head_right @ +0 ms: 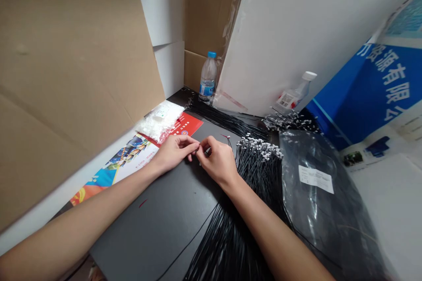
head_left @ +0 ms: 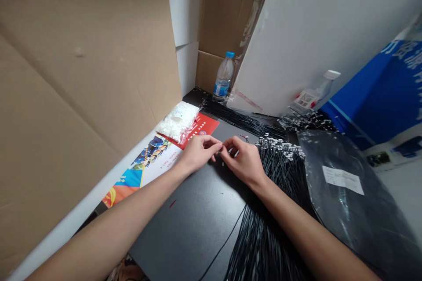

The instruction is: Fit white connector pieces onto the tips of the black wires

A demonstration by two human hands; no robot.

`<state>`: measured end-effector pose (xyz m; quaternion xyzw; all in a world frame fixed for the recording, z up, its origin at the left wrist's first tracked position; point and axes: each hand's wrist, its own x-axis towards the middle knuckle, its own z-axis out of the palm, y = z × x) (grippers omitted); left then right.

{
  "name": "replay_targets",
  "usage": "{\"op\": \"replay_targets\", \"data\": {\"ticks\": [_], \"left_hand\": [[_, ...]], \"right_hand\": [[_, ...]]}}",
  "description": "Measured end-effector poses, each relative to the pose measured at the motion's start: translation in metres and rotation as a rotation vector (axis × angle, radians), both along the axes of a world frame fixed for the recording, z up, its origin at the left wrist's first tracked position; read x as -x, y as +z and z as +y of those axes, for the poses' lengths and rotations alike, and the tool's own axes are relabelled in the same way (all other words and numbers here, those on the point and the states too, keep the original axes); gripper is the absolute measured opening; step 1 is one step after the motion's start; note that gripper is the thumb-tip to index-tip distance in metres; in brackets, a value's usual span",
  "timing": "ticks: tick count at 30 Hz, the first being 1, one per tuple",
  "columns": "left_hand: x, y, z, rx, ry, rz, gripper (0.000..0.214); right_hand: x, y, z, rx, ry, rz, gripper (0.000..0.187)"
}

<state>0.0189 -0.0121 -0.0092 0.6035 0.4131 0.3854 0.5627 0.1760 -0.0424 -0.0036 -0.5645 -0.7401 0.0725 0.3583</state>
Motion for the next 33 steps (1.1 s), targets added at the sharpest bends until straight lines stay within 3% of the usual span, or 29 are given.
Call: {"op": "replay_targets", "data": {"ticks": [4,15,19,22,24,27,33], "left_hand": [[0.000,0.001,-0.001,-0.062,0.034,0.026,0.013],[0.006,0.004,-0.002,-0.368,0.095,0.094,0.015],[0.008,0.006,-0.001,-0.300,0.086,0.093,0.030],[0.011,0.006,-0.003,-0.298,0.011,0.251,0.036],[0.013,0.005,-0.005,-0.402,-0.114,0.408,0.026],[0.015,0.003,-0.010,-0.559,-0.247,0.531,0.028],[0.009,0.003,-0.013,-0.537,-0.293,0.561,0.012]], "right_hand": [[0.000,0.001,0.000,0.034,0.007,0.032,0.020],[-0.008,0.002,0.007,0.343,0.152,0.454,0.038],[-0.013,0.001,0.010,0.363,0.143,0.477,0.038],[-0.020,0.002,0.013,0.329,0.056,0.443,0.034],[-0.023,0.002,0.014,0.313,0.001,0.435,0.033],[-0.025,0.001,0.015,0.294,-0.035,0.398,0.031],[-0.021,-0.002,0.013,0.253,-0.018,0.356,0.029]]}}
